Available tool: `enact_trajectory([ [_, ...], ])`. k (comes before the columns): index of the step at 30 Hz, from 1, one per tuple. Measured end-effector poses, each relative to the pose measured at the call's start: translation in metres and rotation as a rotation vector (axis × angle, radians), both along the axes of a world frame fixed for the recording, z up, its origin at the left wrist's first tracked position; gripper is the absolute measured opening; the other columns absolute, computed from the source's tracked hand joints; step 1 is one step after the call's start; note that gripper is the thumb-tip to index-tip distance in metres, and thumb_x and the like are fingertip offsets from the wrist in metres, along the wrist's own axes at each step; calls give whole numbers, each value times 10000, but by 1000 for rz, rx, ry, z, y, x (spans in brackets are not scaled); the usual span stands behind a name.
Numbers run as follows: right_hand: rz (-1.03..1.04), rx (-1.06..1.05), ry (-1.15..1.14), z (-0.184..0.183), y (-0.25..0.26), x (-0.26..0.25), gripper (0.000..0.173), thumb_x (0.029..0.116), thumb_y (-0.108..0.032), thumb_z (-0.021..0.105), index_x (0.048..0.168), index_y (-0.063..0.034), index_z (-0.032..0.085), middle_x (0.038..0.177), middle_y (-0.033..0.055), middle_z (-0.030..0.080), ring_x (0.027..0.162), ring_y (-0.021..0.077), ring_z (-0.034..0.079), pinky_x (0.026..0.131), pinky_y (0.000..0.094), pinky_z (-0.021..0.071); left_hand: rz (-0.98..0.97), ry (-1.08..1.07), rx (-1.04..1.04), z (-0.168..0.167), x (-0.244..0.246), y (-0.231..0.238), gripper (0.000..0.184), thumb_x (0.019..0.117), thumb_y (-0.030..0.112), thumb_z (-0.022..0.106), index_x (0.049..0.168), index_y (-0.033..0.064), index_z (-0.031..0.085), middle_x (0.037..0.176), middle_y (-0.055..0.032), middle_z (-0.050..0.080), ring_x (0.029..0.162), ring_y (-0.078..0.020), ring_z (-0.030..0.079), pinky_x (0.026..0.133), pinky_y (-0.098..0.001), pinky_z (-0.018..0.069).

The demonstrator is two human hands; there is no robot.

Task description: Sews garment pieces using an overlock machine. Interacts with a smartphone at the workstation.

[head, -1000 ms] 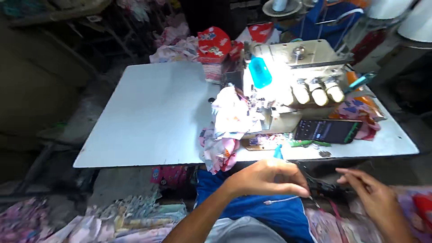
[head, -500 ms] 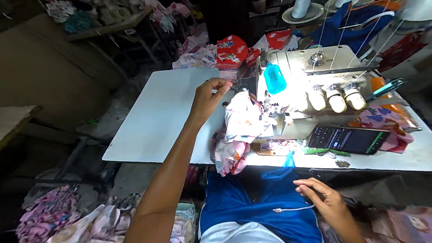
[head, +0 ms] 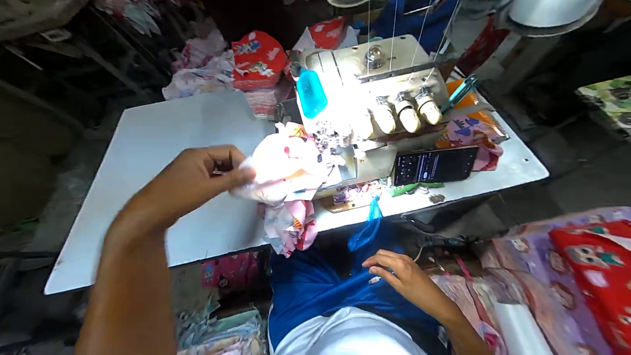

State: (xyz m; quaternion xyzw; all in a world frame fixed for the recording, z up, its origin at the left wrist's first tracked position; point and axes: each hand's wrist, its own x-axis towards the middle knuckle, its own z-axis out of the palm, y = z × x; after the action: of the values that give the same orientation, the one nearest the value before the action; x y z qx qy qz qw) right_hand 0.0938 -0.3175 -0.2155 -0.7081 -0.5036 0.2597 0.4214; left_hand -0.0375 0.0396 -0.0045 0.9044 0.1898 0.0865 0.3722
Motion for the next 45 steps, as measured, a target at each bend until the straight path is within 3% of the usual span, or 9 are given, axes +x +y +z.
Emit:
enact_trajectory([
  [2,26,-35,-24,-1,0,-2,241,1034,-196,574,1134,-73,755,1026,89,728,926,174,706,872,321,575,-113,182,83,15,-17,5,61,918,93,671,902,142,702,787,68,704,712,-37,674,661,-226,574],
  [5,23,-53,-62,-6,-4,-5,241,1032,-199,573,1128,-79,759,1015,84,729,916,178,710,863,326,579,13,208,269,17,-31,12,68,966,113,672,1001,95,729,894,-23,717,790,-136,663,722,-402,544],
  [12,-11,-102,-152,-19,-12,-1,230,1025,-182,571,1100,-78,762,995,90,726,934,226,710,867,389,581,79,-237,251,1,-17,8,220,1040,248,566,1087,61,672,1021,43,677,889,49,634,812,-152,543],
  [20,-12,-218,-409,-55,-11,-24,190,992,-193,647,1066,-65,766,1064,128,712,1036,328,678,908,475,559,130,-412,90,-37,-16,9,216,1054,234,529,1143,65,631,1072,79,669,939,16,665,870,-211,575],
  [26,23,-233,-481,-68,-7,-38,93,934,-137,707,977,-89,775,979,137,685,969,322,666,851,449,556,213,-457,-35,-63,-33,8,197,1066,225,526,1190,105,622,1096,79,671,946,-30,686,881,-248,589],
  [30,10,-143,-478,-69,-9,-41,86,924,-170,724,964,-94,736,961,116,671,934,300,666,811,426,562,364,-489,-149,-107,-52,19,209,1068,279,515,1186,144,622,1116,98,655,959,-36,669,869,-262,584],
  [34,-29,-138,-478,-69,-18,-39,99,912,-163,739,971,-85,723,977,123,667,937,308,665,804,443,564,577,-461,-189,-154,-76,40,268,1078,281,480,1224,91,600,1087,55,635,914,-46,659,823,-272,581],
  [37,-95,-146,-434,-61,-24,-27,169,982,-202,662,1027,-52,725,1021,171,686,974,373,673,823,524,560,591,-468,-151,-177,-92,52,300,1087,254,469,1257,28,567,1091,56,638,887,-14,664,830,-255,586],
  [45,-176,-199,-360,-51,-41,-3,139,1005,-81,609,1004,-21,735,963,160,695,966,349,673,896,495,542,545,-499,-133,-176,-89,48,253,1107,229,419,1232,54,554,1022,82,652,830,-33,674,775,-251,590],
])
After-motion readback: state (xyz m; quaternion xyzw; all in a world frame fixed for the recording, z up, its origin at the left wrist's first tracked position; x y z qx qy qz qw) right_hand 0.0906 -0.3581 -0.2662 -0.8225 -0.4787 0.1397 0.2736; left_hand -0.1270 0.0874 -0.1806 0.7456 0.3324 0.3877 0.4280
